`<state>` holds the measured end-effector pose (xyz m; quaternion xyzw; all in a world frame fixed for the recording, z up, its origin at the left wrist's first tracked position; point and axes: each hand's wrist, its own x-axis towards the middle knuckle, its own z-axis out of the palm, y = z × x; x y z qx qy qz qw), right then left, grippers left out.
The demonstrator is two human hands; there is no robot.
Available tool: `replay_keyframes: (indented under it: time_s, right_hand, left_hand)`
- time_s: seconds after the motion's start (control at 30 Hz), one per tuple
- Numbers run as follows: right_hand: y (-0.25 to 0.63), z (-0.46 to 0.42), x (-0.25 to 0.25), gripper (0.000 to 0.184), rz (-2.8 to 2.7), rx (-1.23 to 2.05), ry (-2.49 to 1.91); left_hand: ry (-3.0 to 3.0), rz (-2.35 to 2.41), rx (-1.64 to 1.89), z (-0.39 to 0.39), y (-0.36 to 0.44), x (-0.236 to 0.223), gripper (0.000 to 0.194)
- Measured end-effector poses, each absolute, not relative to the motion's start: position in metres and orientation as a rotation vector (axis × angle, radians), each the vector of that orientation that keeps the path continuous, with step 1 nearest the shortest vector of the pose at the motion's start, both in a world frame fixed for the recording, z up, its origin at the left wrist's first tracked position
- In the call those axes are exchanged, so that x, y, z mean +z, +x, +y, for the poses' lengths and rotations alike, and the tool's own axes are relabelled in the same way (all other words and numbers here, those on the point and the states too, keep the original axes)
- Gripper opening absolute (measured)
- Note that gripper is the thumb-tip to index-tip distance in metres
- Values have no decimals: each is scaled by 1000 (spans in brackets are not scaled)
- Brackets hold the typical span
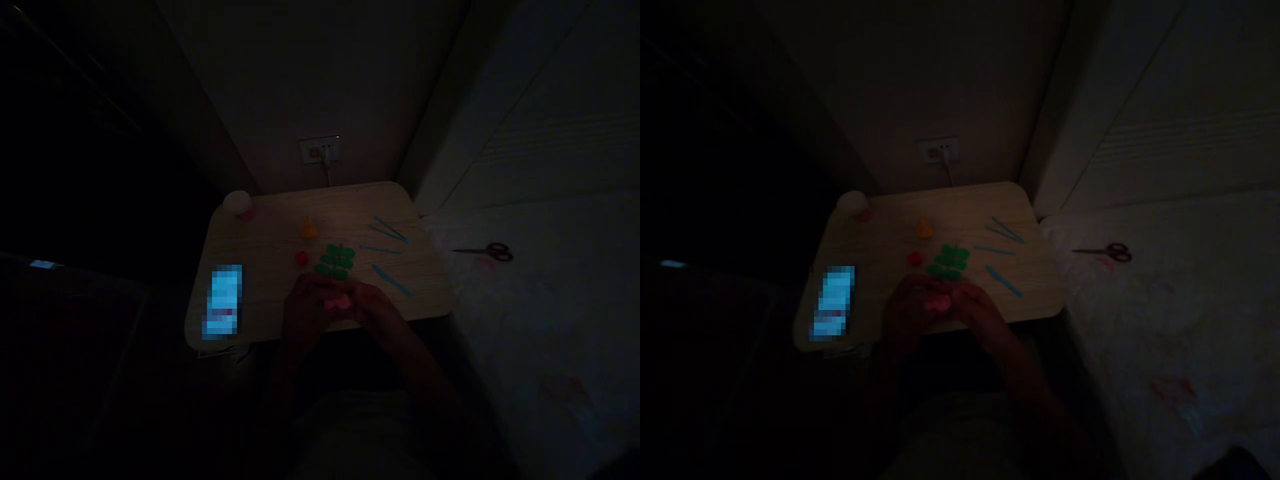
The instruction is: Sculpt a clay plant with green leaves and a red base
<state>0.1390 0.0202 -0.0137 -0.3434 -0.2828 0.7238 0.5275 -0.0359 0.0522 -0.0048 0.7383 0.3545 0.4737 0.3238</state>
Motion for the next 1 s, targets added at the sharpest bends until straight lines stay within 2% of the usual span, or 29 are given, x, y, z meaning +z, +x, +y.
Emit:
replay_keyframes:
  time_s: [0.17, 0.37, 0.8, 1.0]
  right_hand:
    - [136, 20, -21, 41, -771, 1746, -875]
    - [135, 23, -18, 39, -733, 1628, -903]
    - [134, 22, -13, 28, -722, 1468, -1038]
    - [131, 21, -17, 27, -632, 1448, -1168]
  left_hand:
    - [1967, 918, 1231, 52, -34, -6, 15]
    - [2010, 840, 1198, 51, -30, -6, 38]
    - [1984, 810, 1171, 48, -28, -6, 41]
    - [1909, 778, 1223, 48, -29, -9, 33]
